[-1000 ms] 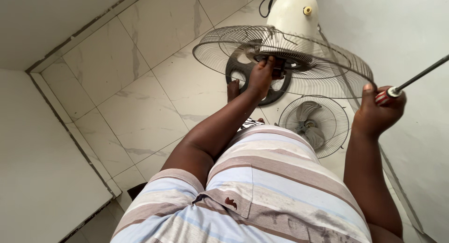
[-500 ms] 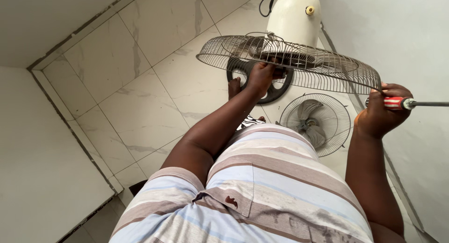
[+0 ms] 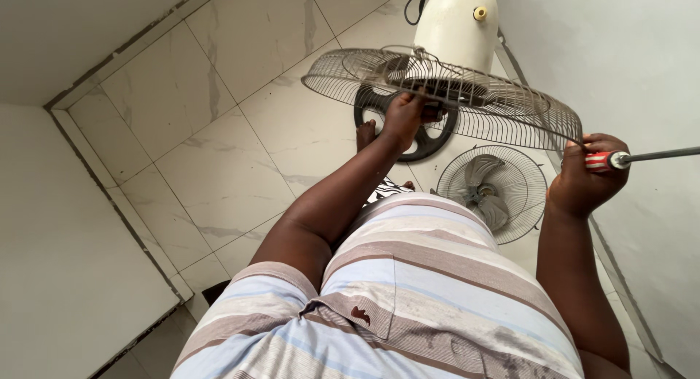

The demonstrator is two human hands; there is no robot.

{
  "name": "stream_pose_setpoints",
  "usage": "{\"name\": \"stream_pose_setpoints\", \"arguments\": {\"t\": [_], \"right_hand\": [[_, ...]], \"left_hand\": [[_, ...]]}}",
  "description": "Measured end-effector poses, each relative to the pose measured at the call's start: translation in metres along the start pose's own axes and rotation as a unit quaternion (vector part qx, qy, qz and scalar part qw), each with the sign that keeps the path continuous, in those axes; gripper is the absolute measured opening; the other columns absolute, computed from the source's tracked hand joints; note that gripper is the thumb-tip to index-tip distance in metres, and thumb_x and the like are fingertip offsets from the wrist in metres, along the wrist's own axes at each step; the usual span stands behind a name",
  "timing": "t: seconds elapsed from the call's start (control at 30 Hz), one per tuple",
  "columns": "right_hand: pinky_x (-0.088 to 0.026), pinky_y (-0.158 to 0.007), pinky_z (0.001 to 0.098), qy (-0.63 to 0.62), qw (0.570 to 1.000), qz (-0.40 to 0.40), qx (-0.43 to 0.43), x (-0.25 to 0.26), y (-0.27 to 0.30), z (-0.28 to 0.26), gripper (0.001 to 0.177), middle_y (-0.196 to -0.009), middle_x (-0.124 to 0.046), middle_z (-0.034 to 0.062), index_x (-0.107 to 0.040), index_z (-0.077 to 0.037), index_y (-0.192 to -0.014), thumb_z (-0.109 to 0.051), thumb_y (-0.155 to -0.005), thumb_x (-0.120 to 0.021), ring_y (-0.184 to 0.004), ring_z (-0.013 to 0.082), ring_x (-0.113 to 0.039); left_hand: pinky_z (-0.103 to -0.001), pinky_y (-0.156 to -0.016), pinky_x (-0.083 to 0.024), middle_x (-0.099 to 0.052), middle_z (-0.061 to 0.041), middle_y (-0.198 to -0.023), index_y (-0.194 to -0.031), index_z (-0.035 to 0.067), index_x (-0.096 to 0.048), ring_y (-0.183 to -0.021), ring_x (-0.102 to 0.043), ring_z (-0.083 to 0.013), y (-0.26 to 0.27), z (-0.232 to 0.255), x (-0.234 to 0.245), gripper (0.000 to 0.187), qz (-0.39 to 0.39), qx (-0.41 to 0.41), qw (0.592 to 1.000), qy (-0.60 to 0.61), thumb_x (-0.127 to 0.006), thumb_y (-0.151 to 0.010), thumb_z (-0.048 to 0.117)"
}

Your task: The person uses a screwdriver to loosen and remove the central nut from a standing fan's blade assembly. They then detach the fan blade and proceed to remove the front wire cage from the fan head.

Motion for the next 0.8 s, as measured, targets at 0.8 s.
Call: {"name": "stream_pose_setpoints", "arguments": {"t": [0.8], "right_hand": [[-0.055,-0.100,0.0331,-0.017,0.997,0.015,0.080,-0.021,-0.046,-0.029,0.033,-0.107,-0.056,0.0069,-0.055,-0.005,-0.106,0.024,-0.099,-0.070,-0.089,0.0152,-0.053]], "left_hand": [[-0.030,-0.047,-0.047,-0.075,-0.003,-0.068,-0.082,0.009,-0.077,-0.055,-0.069,-0.0117,0.059,0.084,-0.022,0.034,0.171,-0.210,0.861,-0.431,-0.067,-0.095,0.039]]}}
Point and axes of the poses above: each hand's wrist, its own y-axis away from the middle knuckle, its own x-axis out of the back of the hand, z = x × y, the point moved 7 cm from there along -y, towards the middle knuckle
